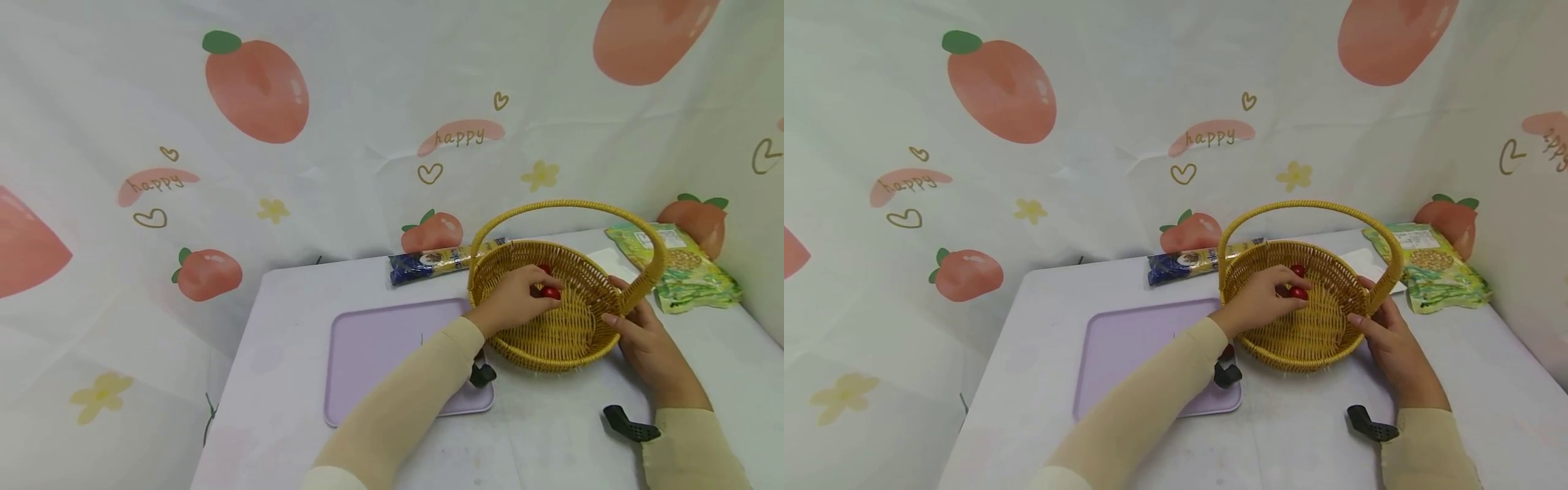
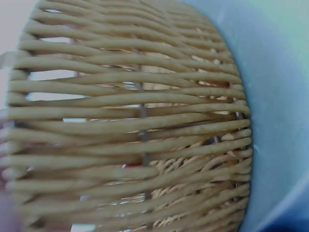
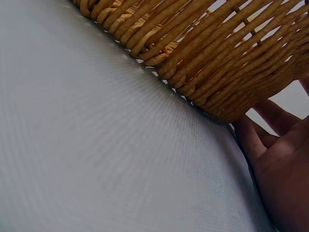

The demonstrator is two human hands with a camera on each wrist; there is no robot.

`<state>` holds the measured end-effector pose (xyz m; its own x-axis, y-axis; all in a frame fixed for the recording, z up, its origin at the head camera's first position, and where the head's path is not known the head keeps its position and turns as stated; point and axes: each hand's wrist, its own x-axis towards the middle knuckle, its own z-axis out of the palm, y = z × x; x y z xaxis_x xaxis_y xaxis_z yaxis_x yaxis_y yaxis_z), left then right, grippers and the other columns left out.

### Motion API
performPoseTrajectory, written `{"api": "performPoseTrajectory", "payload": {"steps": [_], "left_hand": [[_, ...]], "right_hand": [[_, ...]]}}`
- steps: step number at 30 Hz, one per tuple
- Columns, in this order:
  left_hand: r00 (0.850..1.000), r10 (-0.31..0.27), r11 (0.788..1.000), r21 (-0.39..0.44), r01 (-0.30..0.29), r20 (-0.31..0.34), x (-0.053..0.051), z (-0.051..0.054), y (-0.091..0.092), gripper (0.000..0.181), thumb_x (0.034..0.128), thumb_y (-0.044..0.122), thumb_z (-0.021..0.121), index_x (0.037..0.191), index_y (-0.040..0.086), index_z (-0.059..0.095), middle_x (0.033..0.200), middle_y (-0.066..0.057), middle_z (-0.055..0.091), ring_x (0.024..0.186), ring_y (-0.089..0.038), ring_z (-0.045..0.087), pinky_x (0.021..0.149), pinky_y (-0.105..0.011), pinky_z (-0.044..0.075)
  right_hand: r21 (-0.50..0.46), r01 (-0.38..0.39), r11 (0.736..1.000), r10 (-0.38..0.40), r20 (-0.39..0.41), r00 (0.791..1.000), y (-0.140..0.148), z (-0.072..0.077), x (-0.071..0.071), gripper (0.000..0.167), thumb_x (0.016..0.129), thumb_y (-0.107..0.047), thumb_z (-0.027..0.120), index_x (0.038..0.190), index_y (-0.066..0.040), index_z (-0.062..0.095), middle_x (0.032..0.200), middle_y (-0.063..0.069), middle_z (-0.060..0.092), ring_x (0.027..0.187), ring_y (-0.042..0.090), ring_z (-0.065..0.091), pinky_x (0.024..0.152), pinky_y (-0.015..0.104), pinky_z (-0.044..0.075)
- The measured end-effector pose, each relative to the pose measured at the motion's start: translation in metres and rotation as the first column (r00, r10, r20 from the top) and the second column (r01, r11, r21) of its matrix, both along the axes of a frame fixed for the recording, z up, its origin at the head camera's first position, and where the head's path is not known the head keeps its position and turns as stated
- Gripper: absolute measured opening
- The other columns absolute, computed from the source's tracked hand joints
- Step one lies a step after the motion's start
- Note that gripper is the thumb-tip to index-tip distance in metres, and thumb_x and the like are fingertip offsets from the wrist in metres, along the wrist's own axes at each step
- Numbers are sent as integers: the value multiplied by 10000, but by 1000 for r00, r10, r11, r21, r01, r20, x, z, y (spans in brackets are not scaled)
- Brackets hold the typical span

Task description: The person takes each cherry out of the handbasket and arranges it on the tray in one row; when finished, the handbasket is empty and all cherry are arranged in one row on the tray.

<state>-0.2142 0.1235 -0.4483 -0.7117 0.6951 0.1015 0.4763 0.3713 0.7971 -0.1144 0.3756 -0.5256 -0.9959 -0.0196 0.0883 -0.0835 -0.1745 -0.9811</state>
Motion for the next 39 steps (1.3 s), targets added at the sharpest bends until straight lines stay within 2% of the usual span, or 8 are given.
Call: {"api": "performPoseTrajectory", "payload": {"steps": [5, 9, 14, 21, 25, 29, 35, 39], "left_hand": [[1000, 17, 994, 104, -18, 11, 9, 8, -21, 267, 1021, 168, 812, 1280, 103, 800, 1176, 123, 653, 988, 19, 581, 841, -131, 507], [1000, 4, 987, 160, -5, 6, 16, 12, -40, 253, 1007, 130, 822, 1256, 85, 808, 1144, 128, 652, 970, 4, 586, 846, -152, 520], [999, 4, 976, 217, -11, 34, 26, 11, -65, 271, 1000, 117, 825, 1267, 76, 803, 1139, 132, 654, 992, -15, 595, 861, -188, 540], [996, 28, 950, 308, -51, 79, 37, 3, -97, 273, 996, 104, 827, 1263, 55, 798, 1177, 87, 684, 1031, -48, 625, 882, -249, 565], [992, 54, 929, 358, -92, 114, 42, 1, -116, 272, 991, 85, 824, 1260, 58, 798, 1178, 60, 688, 1025, -92, 643, 883, -294, 580], [983, 93, 919, 367, -145, 156, 46, 0, -136, 268, 996, 94, 818, 1263, 81, 793, 1220, 59, 695, 1052, -130, 660, 893, -329, 590], [965, 169, 903, 361, -234, 203, 51, -8, -166, 267, 1000, 118, 821, 1266, 100, 792, 1205, 28, 719, 1017, -182, 681, 856, -317, 576], [949, 221, 888, 356, -291, 225, 54, -14, -183, 273, 1006, 117, 815, 1274, 70, 788, 1183, -13, 727, 1042, -226, 693, 895, -319, 571]], "right_hand": [[-9, -2, 1000, 1, -4, 1000, 0, -1, 0, 703, 1136, -11, 480, 1741, -299, 266, 1655, 45, 264, 1488, 187, 263, 1206, 239, 155], [-15, -10, 1000, 10, -5, 1000, 0, -1, 0, 704, 1139, -9, 473, 1744, -297, 257, 1666, 50, 250, 1494, 185, 259, 1212, 239, 143], [-13, -15, 1000, 15, -18, 1000, -1, 0, -1, 707, 1139, -3, 474, 1745, -292, 253, 1678, 59, 224, 1508, 189, 247, 1206, 229, 164], [2, -19, 1000, 19, -21, 1000, -1, 0, 1, 707, 1144, -10, 475, 1748, -297, 244, 1692, 69, 200, 1515, 176, 244, 1197, 204, 175], [3, -18, 1000, 18, -24, 1000, -1, 0, 0, 705, 1143, -5, 472, 1747, -291, 247, 1691, 67, 208, 1514, 177, 251, 1197, 201, 180], [-3, -13, 1000, 13, -24, 1000, 0, -1, 0, 710, 1137, 6, 472, 1745, -288, 251, 1687, 69, 209, 1510, 182, 251, 1207, 211, 163], [-1, 1, 1000, -1, -2, 1000, -1, -1, 0, 713, 1142, -21, 488, 1744, -322, 253, 1700, 45, 201, 1512, 159, 247, 1237, 250, 73], [-3, 5, 1000, -5, 6, 1000, -2, 0, 0, 711, 1143, -30, 492, 1746, -324, 254, 1701, 38, 202, 1512, 156, 246, 1248, 272, 37]]}}
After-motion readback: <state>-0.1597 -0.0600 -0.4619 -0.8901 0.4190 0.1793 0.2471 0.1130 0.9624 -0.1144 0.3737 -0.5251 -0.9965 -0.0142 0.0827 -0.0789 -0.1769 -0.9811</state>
